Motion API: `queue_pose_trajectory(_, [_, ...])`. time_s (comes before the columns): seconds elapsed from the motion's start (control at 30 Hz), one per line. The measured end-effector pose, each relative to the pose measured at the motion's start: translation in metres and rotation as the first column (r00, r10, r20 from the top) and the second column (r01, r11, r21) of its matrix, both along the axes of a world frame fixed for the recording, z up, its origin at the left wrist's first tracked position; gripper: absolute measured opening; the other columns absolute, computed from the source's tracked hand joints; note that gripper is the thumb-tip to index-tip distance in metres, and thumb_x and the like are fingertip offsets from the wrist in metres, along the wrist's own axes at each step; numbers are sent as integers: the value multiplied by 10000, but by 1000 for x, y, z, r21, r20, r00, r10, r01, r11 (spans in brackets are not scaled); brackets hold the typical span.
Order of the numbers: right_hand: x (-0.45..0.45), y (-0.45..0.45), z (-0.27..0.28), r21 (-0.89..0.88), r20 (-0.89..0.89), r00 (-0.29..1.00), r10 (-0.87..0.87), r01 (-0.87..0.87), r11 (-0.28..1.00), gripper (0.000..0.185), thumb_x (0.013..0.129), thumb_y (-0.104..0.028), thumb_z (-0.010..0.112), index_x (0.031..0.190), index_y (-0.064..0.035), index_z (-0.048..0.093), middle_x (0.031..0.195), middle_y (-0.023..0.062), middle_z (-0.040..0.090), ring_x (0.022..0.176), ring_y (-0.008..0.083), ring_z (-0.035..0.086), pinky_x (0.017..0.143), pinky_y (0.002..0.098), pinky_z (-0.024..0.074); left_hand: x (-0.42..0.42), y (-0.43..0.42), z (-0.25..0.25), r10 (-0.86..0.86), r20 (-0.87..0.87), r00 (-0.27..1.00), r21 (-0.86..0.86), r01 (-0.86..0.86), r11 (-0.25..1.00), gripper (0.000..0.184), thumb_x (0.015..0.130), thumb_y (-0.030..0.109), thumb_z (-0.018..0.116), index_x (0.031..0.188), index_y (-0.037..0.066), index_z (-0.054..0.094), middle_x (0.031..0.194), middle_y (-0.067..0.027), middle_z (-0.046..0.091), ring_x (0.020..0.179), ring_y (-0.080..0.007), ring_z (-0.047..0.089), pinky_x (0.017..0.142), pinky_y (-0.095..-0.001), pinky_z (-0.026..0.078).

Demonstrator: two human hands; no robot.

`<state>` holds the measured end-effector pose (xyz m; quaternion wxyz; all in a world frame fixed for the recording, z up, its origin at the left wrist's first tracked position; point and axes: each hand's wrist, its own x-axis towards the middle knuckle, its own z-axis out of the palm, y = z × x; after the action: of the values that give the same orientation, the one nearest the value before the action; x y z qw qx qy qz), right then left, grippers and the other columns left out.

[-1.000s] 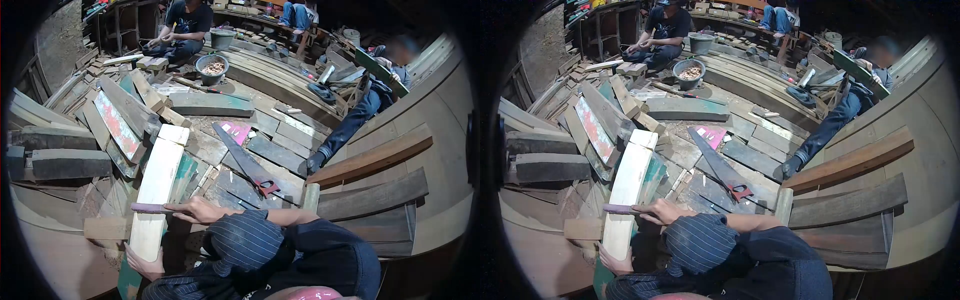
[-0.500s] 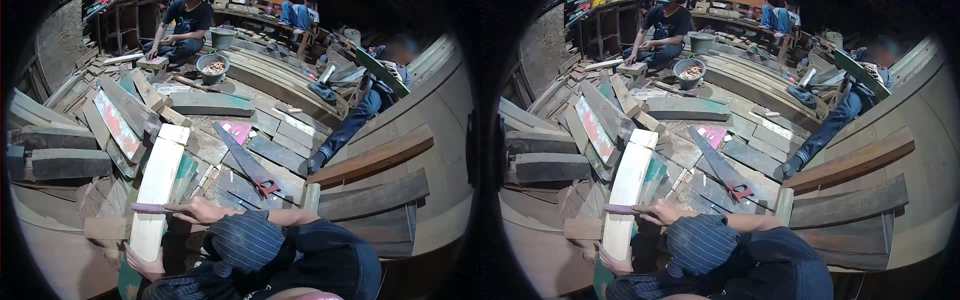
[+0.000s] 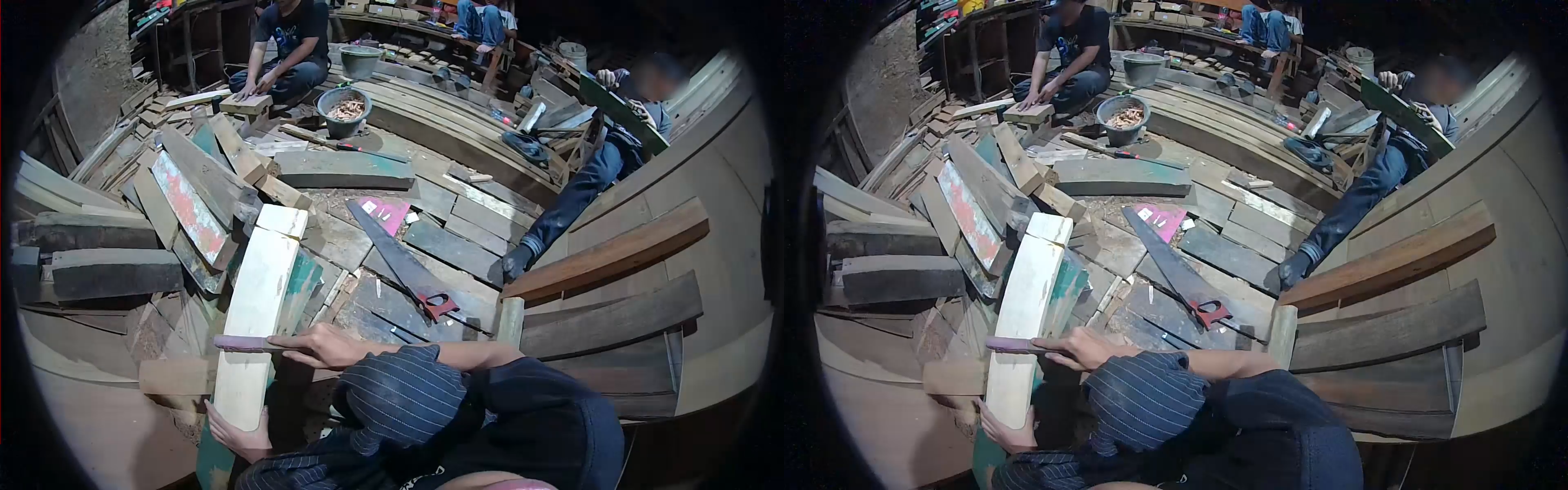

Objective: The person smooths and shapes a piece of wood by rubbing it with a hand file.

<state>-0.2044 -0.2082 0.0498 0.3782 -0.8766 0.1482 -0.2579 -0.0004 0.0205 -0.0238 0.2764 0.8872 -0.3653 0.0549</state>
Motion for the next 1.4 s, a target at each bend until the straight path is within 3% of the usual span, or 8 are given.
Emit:
queue_pose_trajectory(0.37, [0, 0, -2, 47, -45, 999, -13, 15, 999, 379, 934, -122, 654, 1304, -41, 654, 978, 259, 706, 825, 440, 688, 752, 473, 560, 0, 0, -3, 17, 7, 1000, 4, -17, 1000, 1275, 544, 349, 935, 1592, 83, 260, 1519, -196, 425, 1381, -404, 395, 1162, -549, 273])
queue_pose_trajectory(0.47, [4, -2, -20, -69, 147, 989, 4, 6, 998, 431, 973, -150, 643, 1395, -71, 598, 819, 252, 674, 659, 390, 649, 646, 460, 516, 1, 0, -5, 27, -2, 1000, 16, -27, 1000, 1272, 543, 348, 934, 1589, 73, 266, 1516, -201, 427, 1379, -404, 397, 1164, -546, 272])
queue_pose_trajectory(0.87, [4, -5, -21, -88, 130, 991, 30, -18, 996, 423, 971, -142, 643, 1381, -49, 603, 811, 254, 677, 639, 387, 651, 621, 454, 515, 0, -3, -3, -12, 11, 1000, -24, 12, 1000, 1267, 536, 297, 945, 1587, 65, 275, 1472, -207, 458, 1362, -404, 415, 1146, -547, 297])
queue_pose_trajectory(1.0, [2, -3, -6, -6, 59, 998, 5, -5, 1000, 404, 949, -156, 673, 1341, -64, 642, 856, 266, 691, 693, 380, 693, 652, 451, 546, 0, 2, -5, -41, 43, 998, -52, 43, 998, 1279, 515, 278, 959, 1578, 55, 283, 1470, -235, 447, 1354, -418, 409, 1133, -548, 306])
queue_pose_trajectory(1.07, [4, -3, -6, 31, -106, 994, -20, 23, 999, 395, 940, -152, 682, 1323, -59, 654, 909, 261, 705, 731, 370, 716, 684, 432, 568, -2, 1, 5, -52, 3, 999, -49, 52, 997, 1243, 546, 355, 934, 1556, 14, 294, 1458, -247, 448, 1338, -428, 409, 1133, -547, 283])
queue_pose_trajectory(1.13, [9, -5, -23, -36, 114, 993, -31, 35, 999, 381, 948, -196, 671, 1312, -84, 665, 832, 266, 687, 649, 400, 677, 618, 453, 534, -5, 0, 16, -63, 36, 997, -40, 64, 997, 1220, 551, 394, 932, 1523, -13, 317, 1402, -241, 473, 1305, -428, 424, 1123, -537, 294])
queue_pose_trajectory(1.2, [9, -6, -22, -67, 111, 994, -25, 33, 997, 385, 949, -204, 669, 1320, -98, 663, 830, 278, 673, 641, 413, 663, 623, 460, 532, -4, -2, 18, -56, -10, 998, -28, 55, 998, 1194, 554, 406, 932, 1503, -9, 339, 1371, -237, 485, 1291, -419, 433, 1117, -538, 300])
queue_pose_trajectory(1.4, [5, -4, -5, 70, -90, 994, -55, 61, 996, 360, 941, -156, 681, 1275, -24, 677, 884, 274, 701, 712, 388, 707, 712, 428, 563, -7, -5, 21, -54, -3, 999, -31, 54, 998, 1137, 528, 317, 948, 1478, 45, 386, 1385, -202, 486, 1324, -392, 418, 1129, -527, 288])
